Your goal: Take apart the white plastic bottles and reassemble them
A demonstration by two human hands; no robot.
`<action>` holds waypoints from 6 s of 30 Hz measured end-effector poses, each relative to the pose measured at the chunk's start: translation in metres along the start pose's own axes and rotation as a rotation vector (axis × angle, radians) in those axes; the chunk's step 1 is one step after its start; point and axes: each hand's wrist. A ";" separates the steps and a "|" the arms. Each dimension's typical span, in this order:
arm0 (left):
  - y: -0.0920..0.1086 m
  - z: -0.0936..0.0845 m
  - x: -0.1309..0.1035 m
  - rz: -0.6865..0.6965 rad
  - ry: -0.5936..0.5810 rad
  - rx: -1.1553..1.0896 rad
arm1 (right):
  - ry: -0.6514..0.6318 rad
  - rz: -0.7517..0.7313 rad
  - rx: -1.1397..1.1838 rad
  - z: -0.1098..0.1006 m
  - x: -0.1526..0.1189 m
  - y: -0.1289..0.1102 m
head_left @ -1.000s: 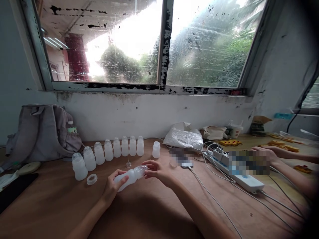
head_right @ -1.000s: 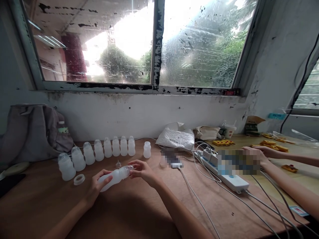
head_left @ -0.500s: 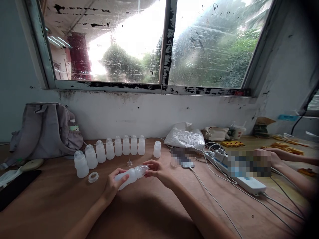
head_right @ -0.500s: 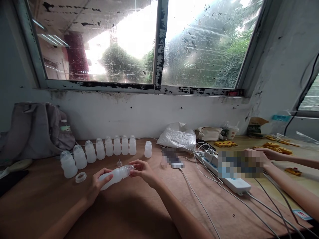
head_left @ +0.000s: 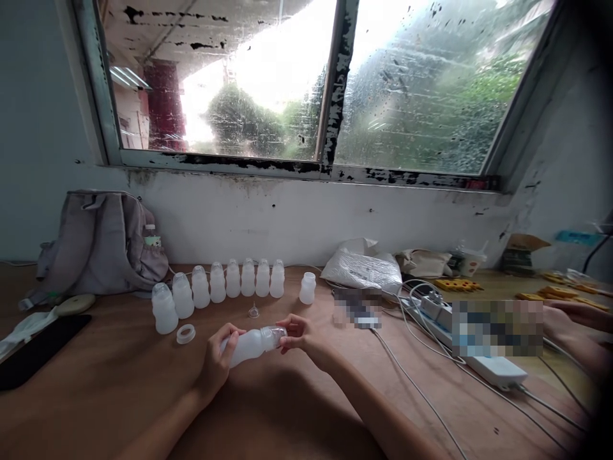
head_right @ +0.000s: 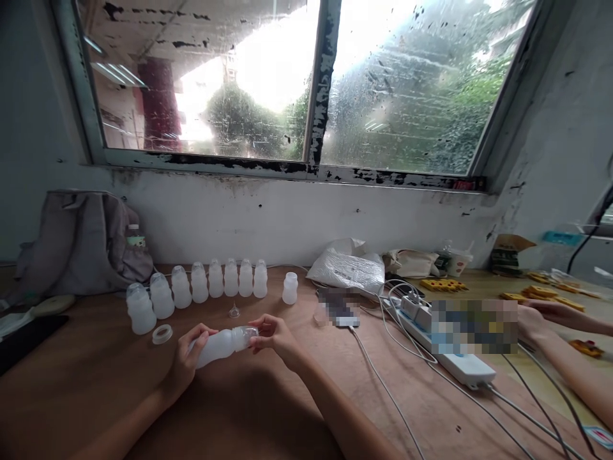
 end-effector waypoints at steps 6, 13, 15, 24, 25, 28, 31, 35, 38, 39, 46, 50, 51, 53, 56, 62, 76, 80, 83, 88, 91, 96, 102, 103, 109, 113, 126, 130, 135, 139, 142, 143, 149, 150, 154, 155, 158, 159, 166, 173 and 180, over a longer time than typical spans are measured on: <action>-0.003 -0.001 -0.006 0.038 -0.014 0.012 | -0.068 0.041 -0.012 -0.004 -0.001 0.001; 0.000 -0.002 -0.002 0.042 0.001 0.021 | -0.012 0.025 0.058 0.001 -0.003 0.003; 0.001 -0.003 0.002 0.016 -0.018 0.014 | 0.026 0.008 0.059 0.004 -0.003 0.003; -0.017 0.003 0.017 0.018 -0.142 0.174 | 0.236 -0.084 -0.024 0.007 -0.001 0.006; -0.020 0.004 0.018 0.040 -0.140 0.204 | 0.285 -0.129 -0.066 0.003 0.001 0.006; -0.028 0.008 0.018 0.110 -0.109 0.315 | 0.393 -0.281 -0.244 -0.015 0.010 0.000; -0.033 0.008 0.017 0.186 -0.090 0.432 | 0.412 -0.393 -0.509 -0.039 0.022 -0.014; -0.041 0.008 0.016 0.275 -0.048 0.648 | 0.337 -0.476 -0.982 -0.063 0.049 -0.037; -0.045 0.008 0.016 0.286 0.001 0.755 | 0.322 -0.447 -1.199 -0.073 0.075 -0.050; -0.046 0.008 0.016 0.286 0.001 0.770 | 0.309 -0.408 -1.238 -0.076 0.083 -0.052; -0.042 0.005 0.017 0.305 -0.026 0.805 | 0.257 -0.280 -1.324 -0.096 0.124 -0.033; -0.041 0.004 0.019 0.306 -0.018 0.832 | 0.237 -0.240 -1.361 -0.101 0.132 -0.026; -0.041 0.002 0.019 0.308 -0.018 0.842 | 0.233 -0.231 -1.364 -0.102 0.134 -0.026; -0.042 -0.001 0.021 0.310 -0.022 0.866 | 0.227 -0.214 -1.367 -0.105 0.136 -0.025; -0.044 -0.008 0.026 0.291 -0.006 0.916 | 0.218 -0.191 -1.373 -0.109 0.138 -0.024; -0.048 -0.016 0.034 0.163 0.044 1.009 | 0.199 -0.230 -1.416 -0.110 0.136 -0.024; -0.056 -0.029 0.044 0.099 0.192 1.157 | 0.027 -0.379 -1.328 -0.007 0.094 0.059; -0.059 -0.037 0.047 0.043 0.202 1.207 | 0.041 -0.275 -1.277 0.006 0.095 0.081; -0.060 -0.043 0.049 0.014 0.174 1.202 | 0.026 -0.312 -1.245 0.009 0.085 0.077; -0.052 -0.035 0.049 0.083 -0.012 0.904 | -0.068 -0.416 -1.174 0.012 0.038 0.058; -0.039 -0.018 0.040 0.182 -0.178 0.527 | -0.129 -0.402 -1.128 0.010 0.013 0.052; -0.019 -0.001 0.023 0.107 -0.258 0.101 | -0.122 -0.369 -1.088 0.006 0.003 0.050; -0.016 -0.023 0.030 0.084 -0.506 0.321 | -0.078 -0.387 -1.116 0.011 0.003 0.048; -0.018 -0.026 0.032 0.082 -0.551 0.358 | -0.069 -0.396 -1.119 0.012 0.003 0.048; -0.023 -0.030 0.035 0.101 -0.602 0.500 | -0.018 -0.434 -1.132 0.014 0.006 0.049; -0.023 -0.023 0.036 0.149 -0.401 0.379 | -0.065 -0.449 -1.180 0.020 0.008 0.049; -0.036 0.014 0.026 0.309 -0.141 0.491 | 0.005 -0.453 -1.102 0.011 0.006 0.063; -0.036 0.013 0.026 0.329 -0.157 0.634 | -0.005 -0.435 -1.122 0.010 0.005 0.065; -0.040 0.014 0.026 0.331 -0.169 0.722 | -0.024 -0.434 -1.141 0.012 0.004 0.063; -0.040 0.013 0.025 0.320 -0.179 0.729 | -0.026 -0.433 -1.158 0.013 0.004 0.063; -0.037 0.013 0.023 0.323 -0.180 0.716 | -0.027 -0.433 -1.163 0.012 0.005 0.064; -0.035 0.012 0.023 0.332 -0.173 0.706 | -0.028 -0.434 -1.163 0.012 0.005 0.064; -0.034 0.013 0.024 0.373 -0.167 0.653 | -0.067 -0.495 -1.152 0.016 0.002 0.057; -0.034 0.014 0.024 0.361 -0.166 0.634 | -0.085 -0.508 -1.142 0.017 0.002 0.055; -0.030 0.018 0.019 0.257 -0.187 0.437 | -0.084 -0.544 -1.079 0.023 0.000 0.050; -0.027 0.019 0.017 0.226 -0.210 0.374 | -0.057 -0.545 -1.060 0.024 0.000 0.050; -0.020 0.021 0.013 0.119 -0.257 0.226 | 0.032 -0.525 -0.993 0.027 0.001 0.053; -0.018 0.022 0.011 0.083 -0.252 0.190 | 0.056 -0.511 -0.968 0.027 0.002 0.054; -0.012 0.020 0.004 0.089 -0.379 0.171 | 0.159 -0.413 -0.856 0.027 0.006 0.054; -0.011 0.021 0.000 0.123 -0.416 0.242 | 0.174 -0.350 -0.770 0.024 0.008 0.052; -0.003 0.020 -0.006 0.124 -0.458 0.239 | 0.154 -0.329 -0.759 0.024 0.010 0.050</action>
Point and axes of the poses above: each hand's wrist, its own x-axis towards the middle knuckle, its own z-axis out of the palm, y = z × x, and after that the axes turned 9 degrees about -z, right-handed
